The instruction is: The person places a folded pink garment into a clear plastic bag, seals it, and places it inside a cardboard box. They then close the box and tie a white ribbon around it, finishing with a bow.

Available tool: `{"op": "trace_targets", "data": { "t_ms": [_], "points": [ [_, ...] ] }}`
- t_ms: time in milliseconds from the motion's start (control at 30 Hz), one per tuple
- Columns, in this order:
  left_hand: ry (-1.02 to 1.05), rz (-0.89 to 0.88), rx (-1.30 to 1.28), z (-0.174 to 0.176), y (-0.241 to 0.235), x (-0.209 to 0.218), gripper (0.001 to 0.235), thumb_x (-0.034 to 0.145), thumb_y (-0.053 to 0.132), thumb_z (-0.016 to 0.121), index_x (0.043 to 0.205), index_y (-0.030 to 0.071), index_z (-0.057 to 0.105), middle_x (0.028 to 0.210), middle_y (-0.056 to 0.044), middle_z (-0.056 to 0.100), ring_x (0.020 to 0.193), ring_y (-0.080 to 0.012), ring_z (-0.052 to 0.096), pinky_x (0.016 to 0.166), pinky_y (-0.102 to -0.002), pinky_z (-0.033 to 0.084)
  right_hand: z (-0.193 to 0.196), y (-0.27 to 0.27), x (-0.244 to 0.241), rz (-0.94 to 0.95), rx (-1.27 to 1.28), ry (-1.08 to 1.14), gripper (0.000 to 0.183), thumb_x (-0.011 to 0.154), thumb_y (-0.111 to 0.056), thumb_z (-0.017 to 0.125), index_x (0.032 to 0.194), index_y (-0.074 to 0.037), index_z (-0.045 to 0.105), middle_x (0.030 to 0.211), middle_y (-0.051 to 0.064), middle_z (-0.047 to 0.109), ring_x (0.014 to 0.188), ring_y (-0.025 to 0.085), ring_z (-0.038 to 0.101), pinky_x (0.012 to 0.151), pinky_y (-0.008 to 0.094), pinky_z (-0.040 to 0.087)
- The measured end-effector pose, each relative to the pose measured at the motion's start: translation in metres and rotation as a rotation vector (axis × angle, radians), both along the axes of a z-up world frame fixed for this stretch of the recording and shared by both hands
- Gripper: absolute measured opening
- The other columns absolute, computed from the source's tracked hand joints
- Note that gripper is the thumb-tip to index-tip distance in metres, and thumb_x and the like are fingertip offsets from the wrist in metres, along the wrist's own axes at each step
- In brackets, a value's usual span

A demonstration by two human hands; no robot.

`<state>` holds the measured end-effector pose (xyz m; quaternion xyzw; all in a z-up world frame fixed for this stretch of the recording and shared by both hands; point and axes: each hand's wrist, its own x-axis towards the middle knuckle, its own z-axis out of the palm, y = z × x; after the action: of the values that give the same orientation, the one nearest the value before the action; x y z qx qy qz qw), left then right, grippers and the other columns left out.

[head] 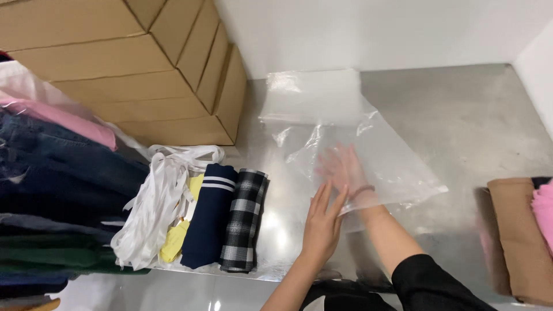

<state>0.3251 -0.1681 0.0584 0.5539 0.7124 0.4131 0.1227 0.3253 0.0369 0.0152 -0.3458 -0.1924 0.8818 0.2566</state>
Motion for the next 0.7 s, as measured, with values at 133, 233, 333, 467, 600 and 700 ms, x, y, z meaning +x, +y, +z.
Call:
{"op": "trace_targets", "data": {
  "t_ms": [133, 233, 333, 467, 600, 700],
  "points": [
    [-0.056, -0.08, -0.115, -0.022, 0.003, 0.002, 0.075, 0.101, 0.002, 0.054, 0.168, 0.028, 0.031, 0.177, -0.018, 0.024, 0.163, -0.0445, 0.018, 0.121, -0.068, 0.022, -0.008, -0.048, 0.061, 0.115, 0.005, 0.1, 0.076, 0.1, -0.058, 0.039, 0.167, -0.023, 0.033, 0.172, 0.008, 0.041, 0.155, 0.029, 0.043, 0.119, 0.049, 0.041],
    [0.02, -0.118, -0.204, -0.052, 0.004, 0.009, 0.069, 0.107, 0.011, 0.052, 0.168, 0.03, 0.028, 0.176, -0.019, 0.02, 0.161, -0.0447, 0.018, 0.117, -0.077, 0.021, -0.012, -0.069, 0.134, 0.181, -0.033, 0.002, 0.061, 0.097, -0.036, 0.059, 0.155, -0.017, 0.056, 0.153, 0.008, 0.063, 0.133, 0.028, 0.062, 0.109, 0.044, 0.047],
    [0.091, -0.114, -0.324, -0.074, 0.007, 0.015, 0.065, 0.106, 0.022, 0.054, 0.167, 0.03, 0.032, 0.177, -0.013, 0.02, 0.162, -0.0387, 0.016, 0.116, -0.077, 0.021, 0.003, -0.066, 0.225, 0.236, -0.009, -0.193, 0.047, 0.103, -0.014, 0.055, 0.146, 0.006, 0.057, 0.144, 0.029, 0.064, 0.133, 0.043, 0.063, 0.118, 0.053, 0.049],
    [0.0, -0.043, -0.367, -0.095, 0.008, 0.014, 0.058, 0.11, 0.032, 0.049, 0.166, 0.033, 0.034, 0.177, -0.011, 0.017, 0.163, -0.0391, 0.011, 0.12, -0.075, 0.016, 0.032, -0.027, 0.359, 0.003, 0.498, -0.865, 0.035, 0.103, -0.02, 0.065, 0.129, 0.001, 0.073, 0.114, 0.018, 0.08, 0.095, 0.024, 0.074, 0.084, 0.035, 0.06],
    [-0.007, 0.021, -0.38, -0.107, 0.008, 0.014, 0.054, 0.111, 0.04, 0.039, 0.165, 0.038, 0.035, 0.178, -0.008, 0.019, 0.163, -0.0375, 0.013, 0.118, -0.077, 0.018, 0.074, 0.019, 0.46, -0.482, 0.868, -1.422, 0.03, 0.096, -0.016, 0.069, 0.124, -0.02, 0.078, 0.116, -0.004, 0.074, 0.102, 0.013, 0.063, 0.091, 0.032, 0.05],
    [-0.022, 0.029, -0.346, -0.111, 0.007, 0.012, 0.053, 0.112, 0.039, 0.037, 0.164, 0.04, 0.035, 0.178, -0.01, 0.02, 0.163, -0.039, 0.014, 0.12, -0.075, 0.02, 0.08, 0.055, 0.479, -0.254, 0.884, -1.593, 0.061, 0.094, -0.049, 0.072, 0.139, -0.008, 0.071, 0.134, 0.008, 0.073, 0.12, 0.025, 0.067, 0.11, 0.042, 0.046]
  ]
}}
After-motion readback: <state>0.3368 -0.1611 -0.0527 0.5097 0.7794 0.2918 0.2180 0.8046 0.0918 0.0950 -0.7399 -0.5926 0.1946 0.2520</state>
